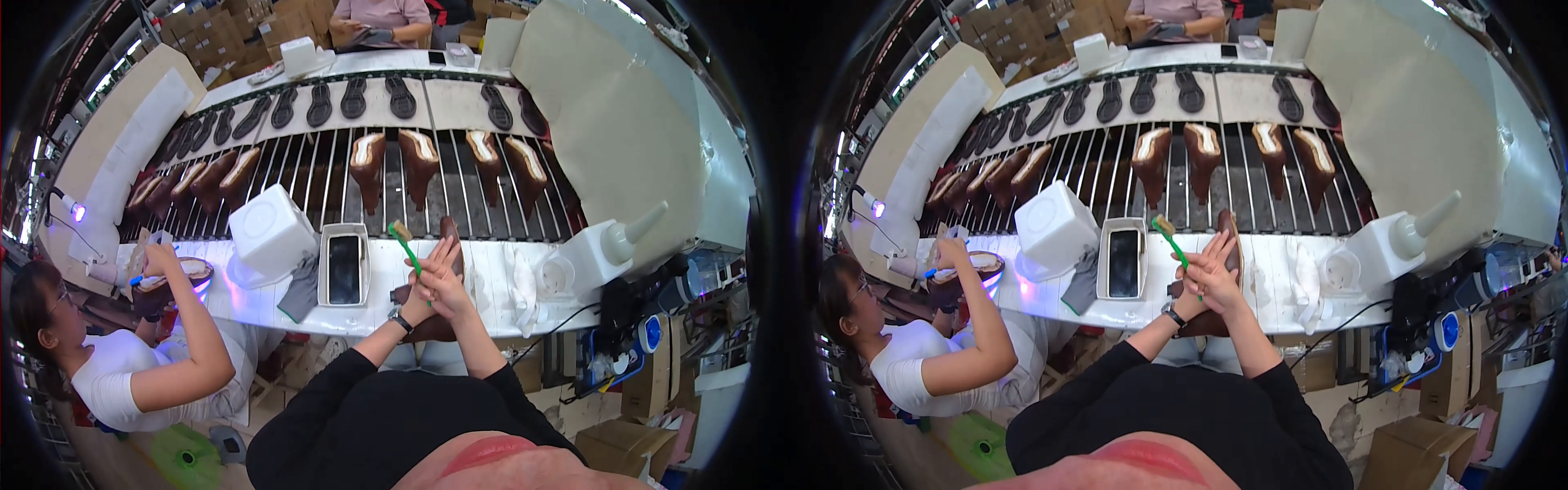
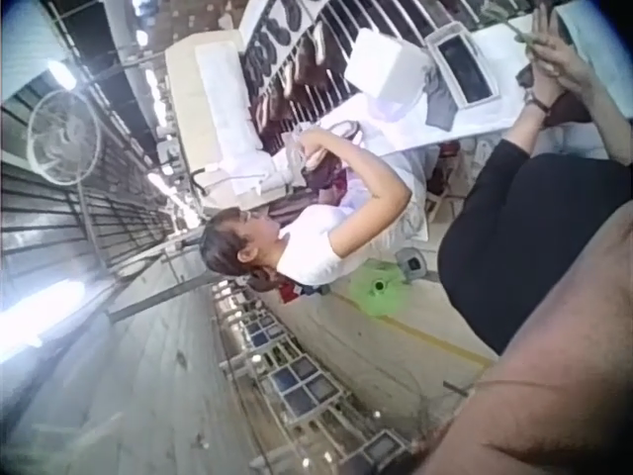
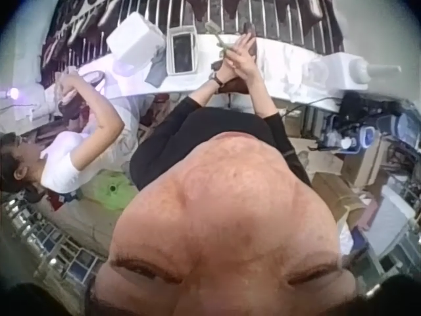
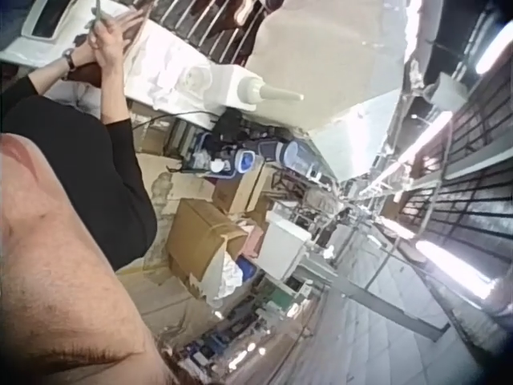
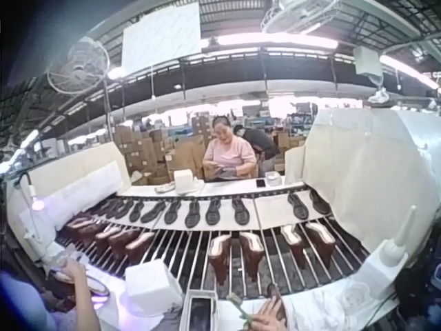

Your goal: The recorder uses a brush to apply a white liquid adhesive to the edges and bottom of brown leather shoe uppers before placing them onto a conveyor belt.

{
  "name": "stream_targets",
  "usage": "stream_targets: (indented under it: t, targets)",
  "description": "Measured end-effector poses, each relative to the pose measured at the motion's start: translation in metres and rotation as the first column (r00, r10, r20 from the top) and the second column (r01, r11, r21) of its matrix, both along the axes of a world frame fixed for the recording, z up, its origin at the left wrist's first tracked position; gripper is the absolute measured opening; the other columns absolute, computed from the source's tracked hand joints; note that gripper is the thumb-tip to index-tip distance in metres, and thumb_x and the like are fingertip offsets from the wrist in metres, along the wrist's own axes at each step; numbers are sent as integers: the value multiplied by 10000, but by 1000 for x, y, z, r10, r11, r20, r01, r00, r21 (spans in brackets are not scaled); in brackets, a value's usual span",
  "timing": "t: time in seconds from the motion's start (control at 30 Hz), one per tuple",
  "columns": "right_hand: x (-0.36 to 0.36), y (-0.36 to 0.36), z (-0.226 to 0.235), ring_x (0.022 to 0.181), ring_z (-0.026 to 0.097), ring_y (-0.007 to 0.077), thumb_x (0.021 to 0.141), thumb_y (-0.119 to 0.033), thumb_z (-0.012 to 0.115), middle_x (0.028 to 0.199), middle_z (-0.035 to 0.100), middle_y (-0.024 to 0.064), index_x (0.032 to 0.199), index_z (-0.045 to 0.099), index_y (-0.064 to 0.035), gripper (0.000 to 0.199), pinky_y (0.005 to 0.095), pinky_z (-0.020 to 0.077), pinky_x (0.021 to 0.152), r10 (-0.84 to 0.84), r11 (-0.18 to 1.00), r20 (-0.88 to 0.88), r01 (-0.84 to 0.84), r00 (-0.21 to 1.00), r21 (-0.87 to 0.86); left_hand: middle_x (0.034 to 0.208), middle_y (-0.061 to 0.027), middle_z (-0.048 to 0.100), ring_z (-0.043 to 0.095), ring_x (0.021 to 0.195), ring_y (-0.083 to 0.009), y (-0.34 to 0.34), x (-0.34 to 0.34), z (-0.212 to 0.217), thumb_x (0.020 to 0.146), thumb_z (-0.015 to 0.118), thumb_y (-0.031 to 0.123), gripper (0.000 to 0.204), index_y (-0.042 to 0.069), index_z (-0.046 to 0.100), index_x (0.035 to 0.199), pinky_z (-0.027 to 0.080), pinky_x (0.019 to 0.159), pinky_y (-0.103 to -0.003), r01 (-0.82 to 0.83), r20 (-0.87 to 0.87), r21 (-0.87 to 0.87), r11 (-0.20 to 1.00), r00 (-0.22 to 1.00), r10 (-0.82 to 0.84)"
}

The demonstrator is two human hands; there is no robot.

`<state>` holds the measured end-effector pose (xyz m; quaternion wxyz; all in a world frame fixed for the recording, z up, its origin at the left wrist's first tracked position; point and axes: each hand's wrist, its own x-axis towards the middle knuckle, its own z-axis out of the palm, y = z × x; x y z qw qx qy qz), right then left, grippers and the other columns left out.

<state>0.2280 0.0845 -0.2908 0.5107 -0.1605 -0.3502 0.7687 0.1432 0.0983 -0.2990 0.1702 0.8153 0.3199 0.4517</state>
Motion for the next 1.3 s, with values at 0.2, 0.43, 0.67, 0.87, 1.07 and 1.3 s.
stream_targets:
  t: [0.2,0.43,0.67,0.87,1.07,1.3]
  targets:
    - [6,-2,-6,634,480,78,954,-153,597,968,618,85,1343,516,6,428,173,358,547,-11,1000,-112,9,994,-18,1518,-136,357,319,1406,-315,14,6,-22,916,606,256,581,81,422,1439,282,1137,-411,93,112,13,996,989,-94]
    - [8,2,-17,662,485,119,980,-235,558,1051,629,113,1315,539,0,409,221,403,621,-36,999,-115,38,993,13,1540,-120,327,298,1429,-280,17,9,-27,847,642,257,694,80,382,1465,240,1153,-404,-15,-126,-82,997,992,5]
    - [6,-1,-13,638,506,116,969,-249,584,1007,639,125,1296,555,20,424,224,395,601,-12,1000,-120,12,993,-2,1547,-121,317,286,1435,-282,10,10,-18,854,635,230,681,81,385,1470,244,1151,-389,-7,-161,-233,972,986,-31]
    - [5,4,-24,694,503,110,973,-243,577,1012,635,111,1314,537,37,444,204,389,592,6,1000,-105,-5,994,10,1558,-114,303,266,1446,-259,16,11,-38,845,637,229,704,87,372,1481,245,1157,-370,10,-131,-117,993,991,-26]
    - [8,1,-11,668,479,110,969,-224,586,1008,635,113,1297,566,23,412,213,406,627,10,1000,-175,-5,985,26,1566,-104,281,242,1453,-252,13,11,-20,867,628,241,693,98,355,1488,212,1168,-387,44,-97,-135,990,994,-57]
    - [9,1,-17,716,506,117,943,-248,620,1056,626,112,1319,550,22,468,209,396,605,49,998,-162,-43,985,38,1499,-151,377,378,1357,-331,0,44,-35,906,630,263,597,79,424,1436,329,1103,-409,-132,149,-282,950,972,180]
